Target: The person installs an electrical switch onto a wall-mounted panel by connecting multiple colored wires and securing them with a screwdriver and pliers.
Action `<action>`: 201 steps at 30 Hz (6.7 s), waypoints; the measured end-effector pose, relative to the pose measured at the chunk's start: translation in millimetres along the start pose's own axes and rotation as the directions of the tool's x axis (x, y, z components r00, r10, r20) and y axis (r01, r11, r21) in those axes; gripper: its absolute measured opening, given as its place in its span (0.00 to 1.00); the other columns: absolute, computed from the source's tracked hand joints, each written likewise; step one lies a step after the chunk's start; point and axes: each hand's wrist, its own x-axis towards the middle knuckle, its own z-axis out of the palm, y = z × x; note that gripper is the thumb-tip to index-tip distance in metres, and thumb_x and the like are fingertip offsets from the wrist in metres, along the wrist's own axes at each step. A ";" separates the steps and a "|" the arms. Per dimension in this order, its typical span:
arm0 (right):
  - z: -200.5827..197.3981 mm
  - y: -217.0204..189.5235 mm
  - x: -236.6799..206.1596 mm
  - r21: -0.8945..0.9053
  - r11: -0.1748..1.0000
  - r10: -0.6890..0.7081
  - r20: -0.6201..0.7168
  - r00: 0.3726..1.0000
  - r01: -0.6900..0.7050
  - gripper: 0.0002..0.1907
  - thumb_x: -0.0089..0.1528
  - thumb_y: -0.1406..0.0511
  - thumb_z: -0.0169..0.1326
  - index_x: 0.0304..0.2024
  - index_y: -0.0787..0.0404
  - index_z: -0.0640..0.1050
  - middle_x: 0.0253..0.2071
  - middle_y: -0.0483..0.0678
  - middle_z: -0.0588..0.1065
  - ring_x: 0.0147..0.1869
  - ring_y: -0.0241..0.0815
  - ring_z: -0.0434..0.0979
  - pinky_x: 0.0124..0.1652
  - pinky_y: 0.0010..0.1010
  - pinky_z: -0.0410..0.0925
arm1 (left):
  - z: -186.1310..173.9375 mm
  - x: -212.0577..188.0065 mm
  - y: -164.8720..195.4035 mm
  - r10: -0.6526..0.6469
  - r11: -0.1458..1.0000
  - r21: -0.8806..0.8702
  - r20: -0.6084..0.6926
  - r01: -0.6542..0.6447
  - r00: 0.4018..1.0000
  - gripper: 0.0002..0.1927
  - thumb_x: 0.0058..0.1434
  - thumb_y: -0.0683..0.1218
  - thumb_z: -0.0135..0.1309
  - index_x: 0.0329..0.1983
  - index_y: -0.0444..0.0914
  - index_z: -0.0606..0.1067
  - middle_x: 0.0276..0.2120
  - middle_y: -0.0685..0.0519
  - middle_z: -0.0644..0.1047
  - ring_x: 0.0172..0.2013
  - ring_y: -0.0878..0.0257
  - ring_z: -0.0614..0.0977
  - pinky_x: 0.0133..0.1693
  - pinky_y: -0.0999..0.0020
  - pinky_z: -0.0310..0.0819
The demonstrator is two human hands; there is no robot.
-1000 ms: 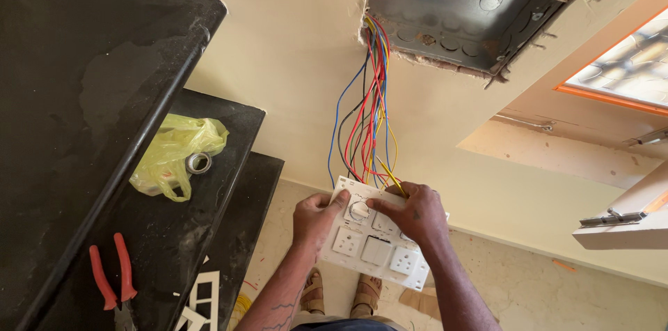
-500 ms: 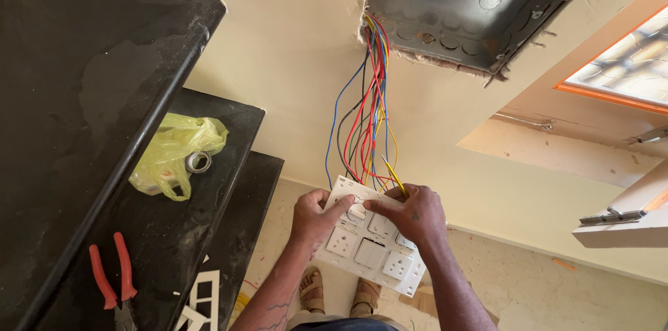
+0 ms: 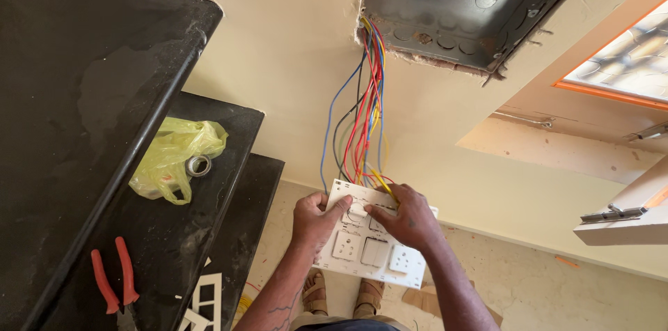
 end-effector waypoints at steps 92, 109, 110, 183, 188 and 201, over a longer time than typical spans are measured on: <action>12.5 -8.9 -4.3 0.008 0.993 0.117 -0.049 0.992 -0.117 0.30 0.51 0.48 0.69 0.48 0.61 0.82 0.49 0.51 0.78 0.51 0.49 0.80 0.50 0.44 0.71 | -22.7 -9.5 -41.3 0.043 0.987 0.149 0.153 -0.067 0.987 0.16 0.58 0.52 0.66 0.27 0.37 0.74 0.22 0.54 0.78 0.23 0.70 0.74 0.26 0.71 0.70; 36.1 15.8 -29.3 0.277 0.959 0.144 -0.306 0.941 -0.057 0.31 0.53 0.43 0.64 0.43 0.62 0.84 0.37 0.51 0.82 0.37 0.45 0.85 0.39 0.42 0.75 | 12.0 -56.5 -21.3 0.391 0.739 0.555 0.108 -0.382 0.914 0.13 0.55 0.47 0.66 0.25 0.37 0.73 0.23 0.49 0.78 0.24 0.56 0.79 0.28 0.59 0.73; 39.8 19.8 -29.6 0.351 0.933 0.160 -0.224 0.961 -0.074 0.33 0.54 0.41 0.63 0.41 0.63 0.84 0.34 0.50 0.83 0.36 0.43 0.86 0.38 0.40 0.76 | 16.0 -60.1 -23.0 0.484 0.645 0.617 0.127 -0.451 0.866 0.13 0.54 0.45 0.66 0.24 0.35 0.73 0.25 0.47 0.78 0.25 0.52 0.79 0.28 0.56 0.72; 136.4 86.1 18.8 0.843 0.082 0.432 0.451 0.781 -0.531 0.11 0.62 0.59 0.62 0.37 0.57 0.74 0.24 0.38 0.62 0.23 0.31 0.55 0.22 0.25 0.53 | 14.0 8.9 -55.2 0.013 0.999 0.036 0.053 -0.015 0.999 0.07 0.63 0.38 0.56 0.39 0.32 0.83 0.53 0.47 0.83 0.40 0.66 0.85 0.43 0.69 0.82; 140.3 83.4 14.0 0.841 0.090 0.417 0.454 0.787 -0.533 0.11 0.63 0.60 0.62 0.38 0.58 0.73 0.26 0.37 0.66 0.25 0.30 0.58 0.23 0.25 0.55 | 18.5 4.1 -55.2 -0.062 0.996 0.061 -0.058 0.065 0.996 0.08 0.68 0.37 0.48 0.45 0.36 0.77 0.47 0.47 0.83 0.43 0.65 0.83 0.47 0.71 0.78; 127.4 65.9 21.2 0.847 0.004 0.416 0.483 0.771 -0.532 0.10 0.62 0.61 0.62 0.39 0.53 0.72 0.29 0.37 0.66 0.25 0.30 0.56 0.23 0.23 0.53 | 19.7 9.3 -41.6 0.181 0.906 0.391 -0.004 -0.165 0.983 0.05 0.63 0.38 0.55 0.41 0.38 0.76 0.39 0.47 0.82 0.39 0.60 0.86 0.44 0.68 0.81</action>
